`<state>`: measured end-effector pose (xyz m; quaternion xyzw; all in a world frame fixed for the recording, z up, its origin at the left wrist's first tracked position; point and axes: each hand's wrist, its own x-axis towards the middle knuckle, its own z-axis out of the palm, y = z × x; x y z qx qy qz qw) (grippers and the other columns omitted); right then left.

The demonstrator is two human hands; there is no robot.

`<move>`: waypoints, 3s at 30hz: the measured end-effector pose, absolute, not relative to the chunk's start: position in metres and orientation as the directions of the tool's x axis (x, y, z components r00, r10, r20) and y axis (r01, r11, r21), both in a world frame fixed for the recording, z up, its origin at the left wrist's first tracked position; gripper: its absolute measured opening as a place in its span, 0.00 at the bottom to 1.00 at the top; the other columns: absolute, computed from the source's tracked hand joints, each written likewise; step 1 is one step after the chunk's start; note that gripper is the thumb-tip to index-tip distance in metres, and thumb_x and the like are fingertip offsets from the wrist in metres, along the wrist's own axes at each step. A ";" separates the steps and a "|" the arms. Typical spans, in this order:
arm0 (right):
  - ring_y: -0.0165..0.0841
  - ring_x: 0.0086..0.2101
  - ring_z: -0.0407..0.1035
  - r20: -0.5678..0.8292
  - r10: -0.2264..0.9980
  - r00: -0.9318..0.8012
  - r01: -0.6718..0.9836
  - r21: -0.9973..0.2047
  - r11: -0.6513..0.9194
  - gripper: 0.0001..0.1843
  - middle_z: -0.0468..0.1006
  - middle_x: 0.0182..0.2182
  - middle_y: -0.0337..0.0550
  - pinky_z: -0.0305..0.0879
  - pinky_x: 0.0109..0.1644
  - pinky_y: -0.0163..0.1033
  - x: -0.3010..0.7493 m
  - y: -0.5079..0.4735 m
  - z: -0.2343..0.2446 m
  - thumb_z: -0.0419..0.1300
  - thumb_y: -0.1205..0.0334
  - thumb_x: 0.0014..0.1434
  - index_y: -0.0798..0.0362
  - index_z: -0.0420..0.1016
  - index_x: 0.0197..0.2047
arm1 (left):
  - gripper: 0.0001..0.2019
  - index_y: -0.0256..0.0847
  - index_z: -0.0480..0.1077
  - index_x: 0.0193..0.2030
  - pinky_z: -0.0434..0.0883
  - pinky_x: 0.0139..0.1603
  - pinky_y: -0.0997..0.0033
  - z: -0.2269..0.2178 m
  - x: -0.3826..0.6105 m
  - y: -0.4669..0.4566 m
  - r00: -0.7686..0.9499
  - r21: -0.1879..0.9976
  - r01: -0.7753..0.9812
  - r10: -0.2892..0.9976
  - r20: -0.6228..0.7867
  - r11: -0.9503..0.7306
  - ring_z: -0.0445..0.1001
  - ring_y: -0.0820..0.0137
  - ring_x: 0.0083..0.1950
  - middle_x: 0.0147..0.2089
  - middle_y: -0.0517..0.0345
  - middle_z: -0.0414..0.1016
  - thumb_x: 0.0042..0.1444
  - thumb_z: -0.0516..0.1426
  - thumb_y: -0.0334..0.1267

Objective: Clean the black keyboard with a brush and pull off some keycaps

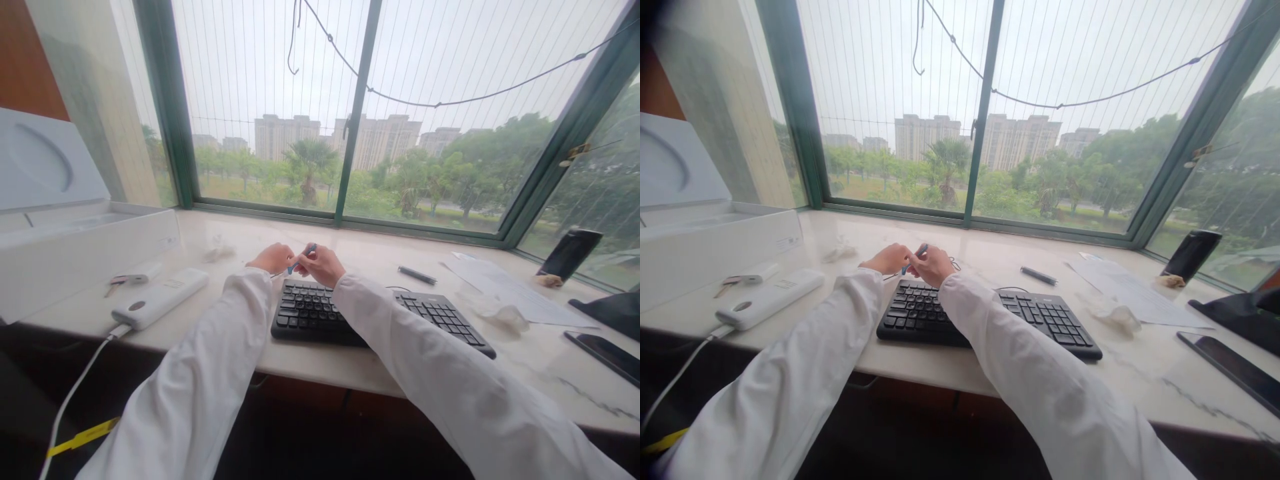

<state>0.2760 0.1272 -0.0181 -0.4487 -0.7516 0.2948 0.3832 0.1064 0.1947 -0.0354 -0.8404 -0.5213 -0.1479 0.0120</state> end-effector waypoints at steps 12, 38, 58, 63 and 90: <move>0.28 0.24 0.74 0.182 0.950 -0.255 0.526 -0.798 0.294 0.09 0.82 0.25 0.41 0.72 0.28 0.31 0.294 0.125 -0.029 0.59 0.67 0.58 0.52 0.65 0.26 | 0.21 0.43 0.79 0.24 0.59 0.32 0.69 -0.035 0.109 0.194 0.417 0.172 0.868 0.871 0.260 -0.466 0.69 0.68 0.27 0.25 0.54 0.76 0.59 0.51 0.49; 0.26 0.22 0.71 0.161 0.977 -0.140 0.710 -0.672 0.212 0.07 0.81 0.24 0.38 0.68 0.28 0.30 0.423 0.094 -0.012 0.58 0.69 0.57 0.52 0.66 0.28 | 0.23 0.41 0.79 0.25 0.60 0.32 0.69 -0.032 0.107 0.189 0.402 0.221 0.868 0.891 0.212 -0.445 0.70 0.69 0.27 0.24 0.54 0.77 0.61 0.51 0.50; 0.29 0.25 0.73 0.120 0.993 -0.006 0.835 -0.546 0.071 0.08 0.83 0.26 0.40 0.69 0.33 0.34 0.544 0.075 -0.007 0.58 0.58 0.57 0.50 0.66 0.29 | 0.23 0.43 0.78 0.25 0.60 0.32 0.70 -0.032 0.107 0.190 0.402 0.210 0.872 0.892 0.208 -0.442 0.71 0.69 0.28 0.27 0.54 0.78 0.61 0.50 0.51; 0.29 0.25 0.73 0.118 0.993 0.026 0.840 -0.542 0.042 0.08 0.83 0.26 0.40 0.70 0.33 0.35 0.565 0.074 -0.010 0.58 0.56 0.56 0.50 0.66 0.30 | 0.23 0.43 0.79 0.25 0.60 0.32 0.70 -0.034 0.106 0.192 0.406 0.204 0.871 0.889 0.212 -0.447 0.70 0.70 0.28 0.28 0.54 0.79 0.60 0.50 0.52; 0.30 0.24 0.72 0.239 0.959 0.152 0.810 -0.586 0.018 0.09 0.82 0.26 0.44 0.69 0.31 0.36 0.605 0.076 0.020 0.62 0.57 0.55 0.53 0.69 0.31 | 0.23 0.43 0.79 0.24 0.60 0.32 0.70 -0.035 0.105 0.192 0.422 0.212 0.859 0.878 0.225 -0.467 0.70 0.69 0.27 0.26 0.54 0.78 0.60 0.50 0.51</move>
